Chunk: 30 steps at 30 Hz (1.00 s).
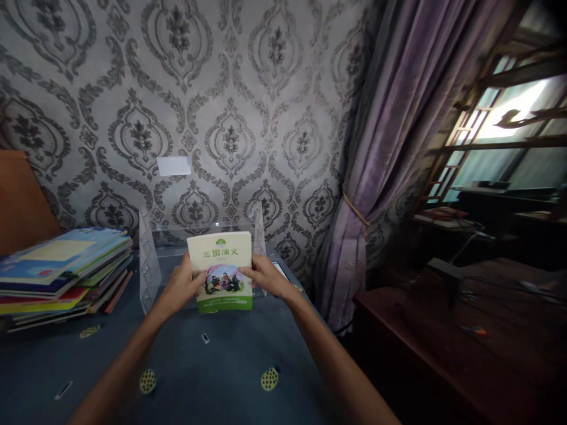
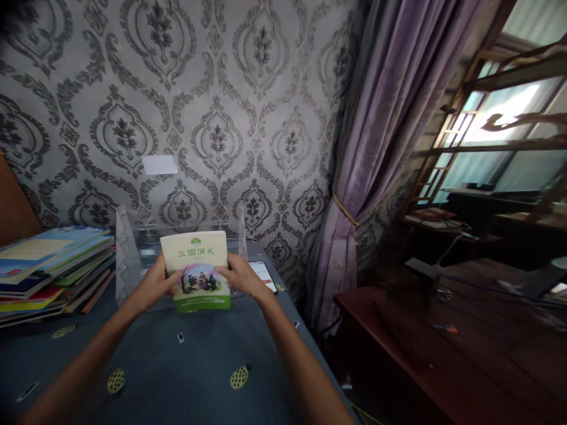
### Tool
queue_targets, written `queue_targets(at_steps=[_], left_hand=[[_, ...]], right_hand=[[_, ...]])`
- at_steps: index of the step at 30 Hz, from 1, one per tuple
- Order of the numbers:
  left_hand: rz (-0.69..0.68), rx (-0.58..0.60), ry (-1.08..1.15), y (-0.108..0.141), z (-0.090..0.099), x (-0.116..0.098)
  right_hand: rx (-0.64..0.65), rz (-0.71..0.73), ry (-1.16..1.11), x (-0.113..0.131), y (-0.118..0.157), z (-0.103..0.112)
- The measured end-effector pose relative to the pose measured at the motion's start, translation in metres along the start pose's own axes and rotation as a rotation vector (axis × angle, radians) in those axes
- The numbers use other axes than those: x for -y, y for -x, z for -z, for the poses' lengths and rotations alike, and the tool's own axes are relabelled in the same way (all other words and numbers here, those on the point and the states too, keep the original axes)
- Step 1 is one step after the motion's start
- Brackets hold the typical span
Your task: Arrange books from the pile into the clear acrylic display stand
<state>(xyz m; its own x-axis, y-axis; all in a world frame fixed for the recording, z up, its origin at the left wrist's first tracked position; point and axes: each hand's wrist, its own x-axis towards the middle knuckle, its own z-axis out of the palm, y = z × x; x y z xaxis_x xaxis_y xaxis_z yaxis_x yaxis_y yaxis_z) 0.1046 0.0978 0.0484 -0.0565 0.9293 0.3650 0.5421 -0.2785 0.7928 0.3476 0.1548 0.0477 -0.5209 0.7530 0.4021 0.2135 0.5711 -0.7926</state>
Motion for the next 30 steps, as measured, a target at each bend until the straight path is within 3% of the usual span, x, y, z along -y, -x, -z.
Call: queue_targets(at_steps=[4,10,17,30], left_hand=[[0.048,0.032,-0.172,0.004,-0.007,-0.002],[-0.035,0.033,-0.238,0.019,-0.010,0.006],[-0.021,0.038,-0.281,0.019,-0.009,0.013],[0.058,0.107,-0.142,0.024,-0.009,0.011]], right_hand=[[0.132,-0.083,-0.065,0.006,-0.005,0.017],[0.228,-0.072,0.034,0.014,-0.001,0.025],[0.175,-0.044,0.357,0.024,-0.002,0.027],[0.257,-0.023,0.481,0.035,0.005,0.038]])
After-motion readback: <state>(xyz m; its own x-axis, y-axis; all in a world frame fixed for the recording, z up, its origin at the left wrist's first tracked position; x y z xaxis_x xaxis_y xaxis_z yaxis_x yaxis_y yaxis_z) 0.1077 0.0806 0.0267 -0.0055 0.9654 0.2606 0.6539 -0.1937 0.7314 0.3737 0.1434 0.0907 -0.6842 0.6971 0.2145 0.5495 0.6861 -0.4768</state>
